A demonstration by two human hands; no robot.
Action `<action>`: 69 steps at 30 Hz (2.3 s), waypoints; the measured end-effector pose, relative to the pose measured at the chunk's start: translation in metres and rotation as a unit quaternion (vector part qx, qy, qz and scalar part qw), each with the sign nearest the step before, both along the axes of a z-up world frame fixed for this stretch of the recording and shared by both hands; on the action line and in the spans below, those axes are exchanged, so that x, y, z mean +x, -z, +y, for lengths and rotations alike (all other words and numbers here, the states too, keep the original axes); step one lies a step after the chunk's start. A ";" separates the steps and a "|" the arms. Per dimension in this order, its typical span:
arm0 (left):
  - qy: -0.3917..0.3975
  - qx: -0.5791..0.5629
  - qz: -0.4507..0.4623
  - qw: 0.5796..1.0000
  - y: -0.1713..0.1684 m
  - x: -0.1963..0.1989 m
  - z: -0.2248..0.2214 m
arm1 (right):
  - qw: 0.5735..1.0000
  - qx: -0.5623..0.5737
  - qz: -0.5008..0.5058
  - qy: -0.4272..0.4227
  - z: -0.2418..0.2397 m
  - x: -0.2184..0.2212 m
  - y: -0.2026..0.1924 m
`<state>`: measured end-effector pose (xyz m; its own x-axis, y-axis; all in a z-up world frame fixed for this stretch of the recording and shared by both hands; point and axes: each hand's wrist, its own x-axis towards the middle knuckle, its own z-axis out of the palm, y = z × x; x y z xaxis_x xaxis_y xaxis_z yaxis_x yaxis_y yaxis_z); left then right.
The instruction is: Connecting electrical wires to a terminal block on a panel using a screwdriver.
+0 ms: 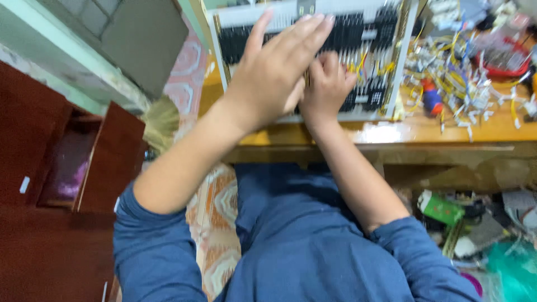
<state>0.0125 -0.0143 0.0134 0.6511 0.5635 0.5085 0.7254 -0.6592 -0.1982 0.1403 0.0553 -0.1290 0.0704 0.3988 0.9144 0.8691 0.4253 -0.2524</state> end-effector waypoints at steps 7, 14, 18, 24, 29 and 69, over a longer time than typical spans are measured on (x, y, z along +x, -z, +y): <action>0.088 0.198 -0.158 0.963 0.024 -0.007 0.027 | 0.999 0.035 -0.019 0.006 0.012 0.004 0.017; 0.113 0.077 -0.197 0.971 0.028 0.001 0.015 | 1.000 0.024 -0.006 0.006 0.011 0.002 0.019; 0.046 0.172 -0.154 0.972 0.022 -0.007 0.013 | 0.999 0.023 -0.008 0.020 0.019 0.001 0.027; 0.077 0.104 -0.174 0.976 0.027 -0.001 0.014 | 1.000 0.014 -0.016 0.006 0.018 0.004 0.026; 0.013 0.182 -0.116 0.976 0.017 0.008 0.005 | 0.999 0.022 -0.017 0.017 0.026 0.003 0.038; 0.036 0.135 -0.127 0.982 0.032 0.001 0.015 | 0.991 -0.054 0.043 -0.117 -0.013 0.016 0.006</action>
<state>0.0136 0.0003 -0.0182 0.5166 0.3431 0.7845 0.7282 -0.6580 -0.1917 0.1561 0.0419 -0.1350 0.0409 0.5094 0.8596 0.7234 0.5784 -0.3772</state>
